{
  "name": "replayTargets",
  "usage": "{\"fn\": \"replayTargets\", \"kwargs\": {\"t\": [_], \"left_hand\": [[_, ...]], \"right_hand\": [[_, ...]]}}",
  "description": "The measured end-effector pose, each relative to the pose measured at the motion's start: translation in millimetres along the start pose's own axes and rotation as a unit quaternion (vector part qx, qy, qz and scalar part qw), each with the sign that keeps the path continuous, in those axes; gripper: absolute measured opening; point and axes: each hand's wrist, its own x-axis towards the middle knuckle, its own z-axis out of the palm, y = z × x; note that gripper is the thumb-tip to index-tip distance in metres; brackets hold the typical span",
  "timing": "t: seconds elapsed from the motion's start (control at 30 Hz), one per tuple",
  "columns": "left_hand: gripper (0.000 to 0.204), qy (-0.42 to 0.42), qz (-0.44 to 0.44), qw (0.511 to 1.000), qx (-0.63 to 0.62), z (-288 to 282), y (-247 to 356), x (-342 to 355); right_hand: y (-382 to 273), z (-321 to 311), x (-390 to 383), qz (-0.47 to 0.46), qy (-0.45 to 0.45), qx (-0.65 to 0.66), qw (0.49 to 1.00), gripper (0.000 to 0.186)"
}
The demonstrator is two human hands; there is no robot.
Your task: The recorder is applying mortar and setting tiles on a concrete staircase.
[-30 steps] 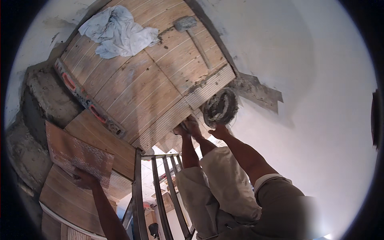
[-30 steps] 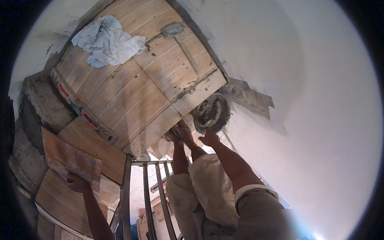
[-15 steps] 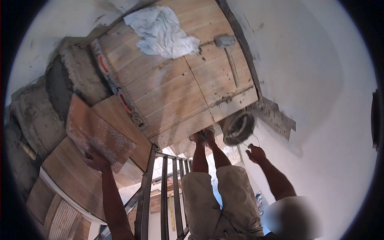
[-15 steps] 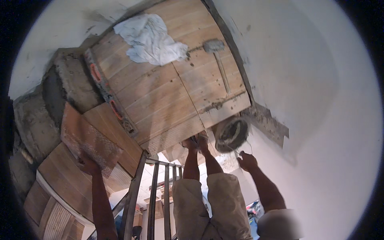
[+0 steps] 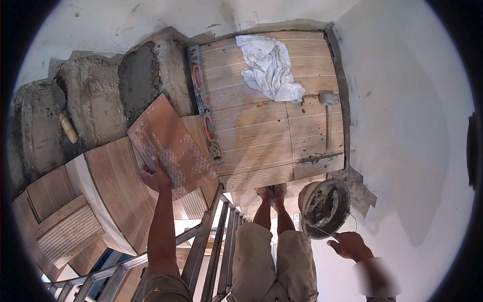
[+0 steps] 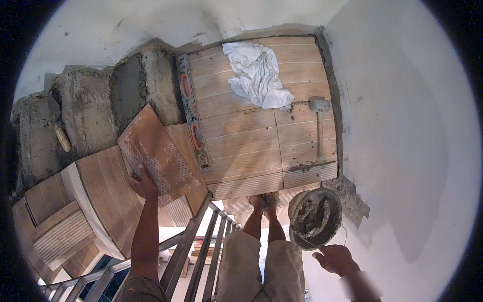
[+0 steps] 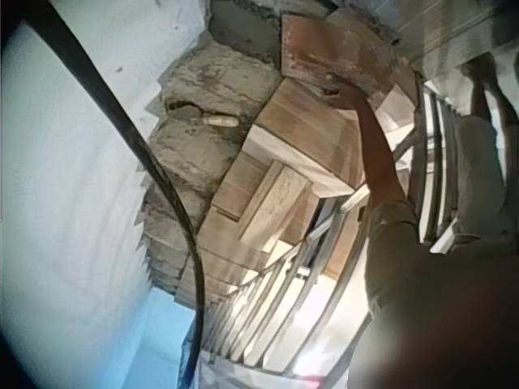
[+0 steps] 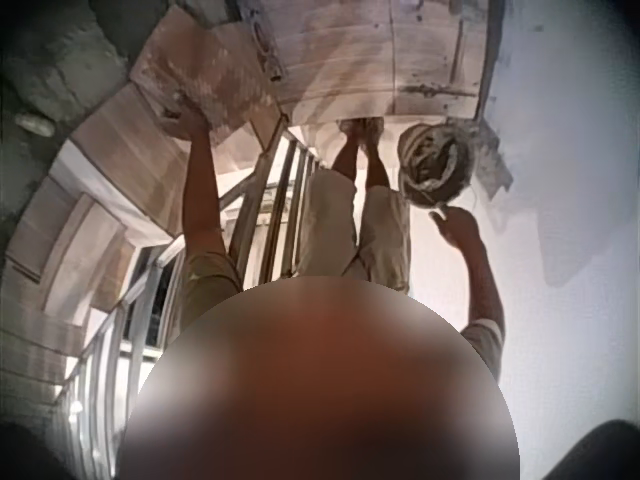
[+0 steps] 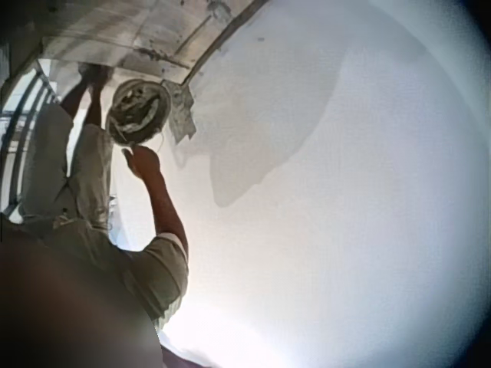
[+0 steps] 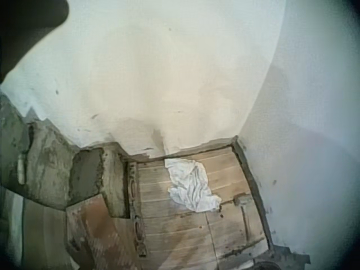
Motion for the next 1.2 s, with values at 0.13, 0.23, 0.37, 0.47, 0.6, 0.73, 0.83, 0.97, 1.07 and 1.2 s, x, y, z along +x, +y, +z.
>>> {"fn": "replayTargets", "kwargs": {"t": [0.13, 0.23, 0.37, 0.47, 0.6, 0.73, 0.83, 0.97, 1.07, 1.2], "left_hand": [[0.075, 0.006, 0.032, 0.999, 0.038, 0, 5, -2], [0.076, 0.032, 0.033, 0.997, 0.059, -1, 1, 2], [0.078, 0.017, 0.045, 0.997, 0.053, -5, -1, 3], [0.079, -0.016, 0.03, 0.999, 0.039, -11, 2, 2], [0.08, -0.055, 0.016, 0.998, 0.018, -17, 10, 0], [0.08, -0.021, 0.052, 0.998, 0.014, -18, -2, 2], [0.077, -0.009, 0.014, 1.0, 0.022, -11, 1, -1], [0.071, -0.009, 0.024, 0.999, -0.037, -3, 6, 2], [0.067, -0.008, 0.01, 0.998, -0.058, 1, 12, 5], [0.062, 0.02, -0.013, 0.999, -0.04, -12, -2, 16]], "right_hand": [[-20, -52, -21, -0.027, 0.015, -0.086, 0.996, 0.039], [-39, -91, -20, -0.069, 0.048, -0.144, 0.986, 0.035], [-56, -126, 1, -0.106, 0.106, -0.22, 0.964, 0.034], [-61, -146, 32, -0.139, 0.178, -0.258, 0.939, 0.034], [-76, -203, 62, -0.125, 0.2, -0.282, 0.93, 0.031], [-93, -239, 92, -0.159, 0.236, -0.319, 0.904, 0.021], [-100, -256, 102, -0.16, 0.217, -0.332, 0.904, 0.018], [-93, -270, 116, -0.137, 0.211, -0.318, 0.914, 0.023], [-89, -277, 116, -0.15, 0.191, -0.323, 0.915, 0.028], [-110, -285, 118, -0.144, 0.154, -0.309, 0.928, 0.033]]}}
